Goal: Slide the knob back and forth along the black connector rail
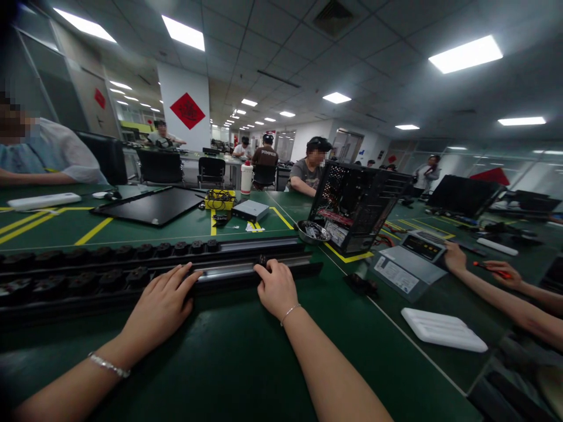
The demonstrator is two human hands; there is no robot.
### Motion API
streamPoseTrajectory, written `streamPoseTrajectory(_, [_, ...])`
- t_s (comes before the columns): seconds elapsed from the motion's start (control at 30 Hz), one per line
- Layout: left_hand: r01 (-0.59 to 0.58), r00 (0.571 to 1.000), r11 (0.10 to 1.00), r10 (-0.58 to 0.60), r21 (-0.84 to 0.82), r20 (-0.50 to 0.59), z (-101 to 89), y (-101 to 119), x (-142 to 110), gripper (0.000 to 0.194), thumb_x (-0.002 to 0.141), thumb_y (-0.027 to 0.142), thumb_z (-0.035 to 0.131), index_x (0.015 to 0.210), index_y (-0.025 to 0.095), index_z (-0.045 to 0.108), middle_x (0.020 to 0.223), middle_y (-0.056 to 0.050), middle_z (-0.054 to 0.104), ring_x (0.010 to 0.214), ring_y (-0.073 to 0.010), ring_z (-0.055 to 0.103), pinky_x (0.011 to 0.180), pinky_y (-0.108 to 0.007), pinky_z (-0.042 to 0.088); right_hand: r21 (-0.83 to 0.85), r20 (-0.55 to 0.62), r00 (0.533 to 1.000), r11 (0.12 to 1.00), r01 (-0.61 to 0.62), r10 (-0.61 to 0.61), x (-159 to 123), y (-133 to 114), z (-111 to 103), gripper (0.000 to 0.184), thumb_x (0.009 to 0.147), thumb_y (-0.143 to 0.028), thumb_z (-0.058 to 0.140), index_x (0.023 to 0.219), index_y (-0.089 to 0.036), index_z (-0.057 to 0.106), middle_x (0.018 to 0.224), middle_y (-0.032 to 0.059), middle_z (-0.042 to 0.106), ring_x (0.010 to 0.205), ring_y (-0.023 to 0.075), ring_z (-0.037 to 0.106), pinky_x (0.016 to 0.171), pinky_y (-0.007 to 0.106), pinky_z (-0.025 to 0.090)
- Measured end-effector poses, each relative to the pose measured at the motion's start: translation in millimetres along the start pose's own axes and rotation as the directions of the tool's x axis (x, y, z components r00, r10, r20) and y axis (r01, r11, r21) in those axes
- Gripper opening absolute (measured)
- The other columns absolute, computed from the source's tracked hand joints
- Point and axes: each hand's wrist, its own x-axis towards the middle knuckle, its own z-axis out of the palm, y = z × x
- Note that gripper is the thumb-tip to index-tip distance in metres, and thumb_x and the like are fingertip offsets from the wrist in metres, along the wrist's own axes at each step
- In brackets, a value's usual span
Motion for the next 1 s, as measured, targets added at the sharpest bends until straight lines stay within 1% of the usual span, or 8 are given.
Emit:
streamPoseTrajectory(0.23, [-0.005,1.0,1.0,0.005,0.015,0.002,0.3,-0.6,-0.4,0.049,0.078,0.018,0.046,0.126,0.021,0.052,0.137,-0.013,0.048,0.125,-0.0285,0.044,0.101,-0.044,0.035,-0.001,-0.01,1.0,1.0,0.0,-0.001,0.4,0.0,0.0,0.035,0.075,-0.014,0.053,0.107,-0.025,0.061,0.095,0.0074,0.053,0.09,0.0211,0.05,0.086,0.037,0.042])
streamPoseTrajectory(0.37, [-0.015,1.0,0.999,0.015,0.028,0.003,0.6,-1.3,-0.3,0.049,0.078,0.018,0.046,0.127,0.02,0.051,0.137,-0.013,0.047,0.125,-0.0281,0.044,0.101,-0.044,0.035,0.006,-0.02,1.0,1.0,-0.013,0.013,0.6,0.3,-0.4,0.033,0.076,-0.012,0.051,0.104,-0.023,0.063,0.094,0.0079,0.053,0.089,0.0204,0.051,0.085,0.035,0.042])
streamPoseTrajectory(0.53, [-0.016,1.0,0.999,0.016,0.044,0.005,2.5,-1.9,-0.7,0.05,0.078,0.018,0.046,0.128,0.02,0.05,0.137,-0.013,0.047,0.124,-0.0284,0.044,0.101,-0.044,0.035,-0.013,-0.011,0.999,0.999,-0.04,0.039,0.0,0.3,-1.9,0.031,0.076,-0.014,0.052,0.104,-0.024,0.063,0.094,0.007,0.053,0.091,0.0204,0.05,0.086,0.034,0.04])
streamPoseTrajectory(0.8, [-0.009,1.0,1.0,0.009,0.028,-0.004,1.8,-0.6,-0.3,0.05,0.077,0.017,0.047,0.126,0.02,0.051,0.136,-0.013,0.048,0.124,-0.0283,0.044,0.101,-0.044,0.035,-0.029,-0.005,0.999,0.998,-0.052,0.052,-0.7,-0.1,-0.2,0.031,0.077,-0.016,0.051,0.104,-0.024,0.063,0.095,0.007,0.053,0.091,0.0197,0.049,0.086,0.033,0.038])
streamPoseTrajectory(1.0, [0.002,1.0,1.0,-0.002,-0.007,-0.007,3.6,-1.6,-0.6,0.049,0.077,0.017,0.047,0.126,0.022,0.052,0.137,-0.012,0.047,0.125,-0.0278,0.044,0.102,-0.044,0.034,-0.046,0.008,0.998,0.997,-0.056,0.056,-0.2,-2.6,-3.7,0.031,0.078,-0.016,0.05,0.105,-0.023,0.063,0.095,0.0068,0.054,0.091,0.0193,0.049,0.086,0.032,0.038])
